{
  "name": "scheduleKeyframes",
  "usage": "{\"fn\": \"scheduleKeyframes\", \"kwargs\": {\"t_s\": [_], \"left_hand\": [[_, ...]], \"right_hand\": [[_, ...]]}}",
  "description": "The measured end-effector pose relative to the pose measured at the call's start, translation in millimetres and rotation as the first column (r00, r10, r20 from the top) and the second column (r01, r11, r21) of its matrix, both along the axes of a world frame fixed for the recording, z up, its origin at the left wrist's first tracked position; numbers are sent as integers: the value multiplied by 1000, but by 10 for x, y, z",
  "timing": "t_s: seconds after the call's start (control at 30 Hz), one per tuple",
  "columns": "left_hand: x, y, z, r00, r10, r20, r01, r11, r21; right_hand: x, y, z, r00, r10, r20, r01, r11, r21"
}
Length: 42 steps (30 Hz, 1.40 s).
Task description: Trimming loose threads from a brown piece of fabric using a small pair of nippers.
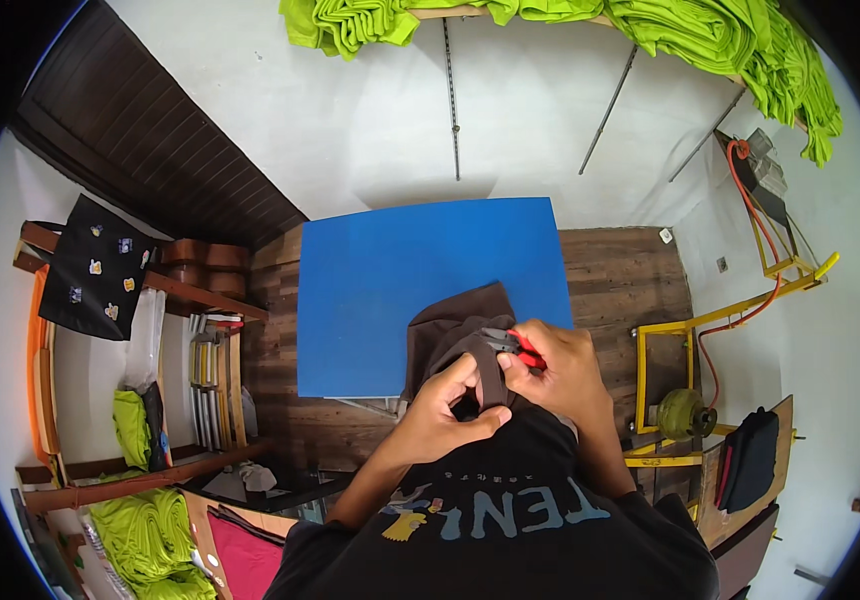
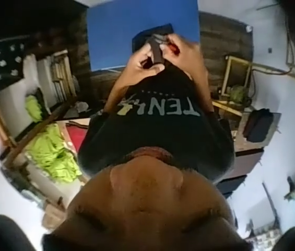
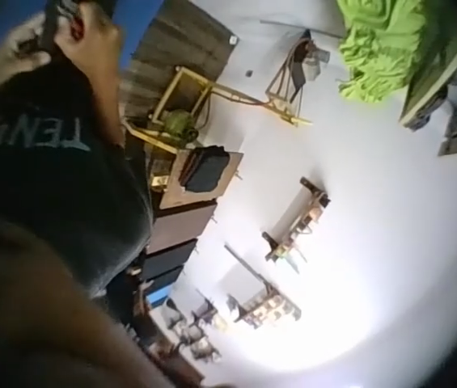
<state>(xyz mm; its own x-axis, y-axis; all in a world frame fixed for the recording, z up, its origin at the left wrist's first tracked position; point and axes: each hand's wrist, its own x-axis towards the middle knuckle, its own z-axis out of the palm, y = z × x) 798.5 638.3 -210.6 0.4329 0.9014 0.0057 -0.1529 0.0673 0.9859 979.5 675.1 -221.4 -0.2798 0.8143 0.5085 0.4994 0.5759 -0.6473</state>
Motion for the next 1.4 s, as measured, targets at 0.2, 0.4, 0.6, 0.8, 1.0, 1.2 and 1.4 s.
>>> {"fn": "scheduleKeyframes", "kwargs": {"t_s": [0.2, 0.4, 0.6, 0.8, 1.0, 1.2, 1.4], "left_hand": [[-58, 49, -98, 956, -10, 294, 64, 983, -174], [-363, -60, -124, 795, 272, 541, -85, 935, -345], [-551, -216, 159, 736, 441, 513, -266, 886, -379], [-960, -514, 743, 715, 364, 596, -301, 931, -207], [-1135, -844, 1223, 821, 228, 523, -338, 933, 125], [-642, -1436, 479, -164, 100, 981, 430, 903, -20], [-630, -1749, 483, 136, 204, 970, 941, 278, -190]], "right_hand": [[-40, 13, 127, 1000, 1, 28, 0, 1000, -29], [-511, -264, 149, 963, -106, -246, 36, 961, -274], [-719, -101, -389, 937, 92, -337, -241, 870, -431], [-831, -431, -115, 932, -49, -359, -119, 895, -430], [-539, -740, 886, 645, -255, -721, 16, 947, -321], [-599, -1219, 1047, 526, -146, -838, -44, 979, -199], [-827, -1375, 1198, 446, 0, -895, -28, 1000, -14]]}}
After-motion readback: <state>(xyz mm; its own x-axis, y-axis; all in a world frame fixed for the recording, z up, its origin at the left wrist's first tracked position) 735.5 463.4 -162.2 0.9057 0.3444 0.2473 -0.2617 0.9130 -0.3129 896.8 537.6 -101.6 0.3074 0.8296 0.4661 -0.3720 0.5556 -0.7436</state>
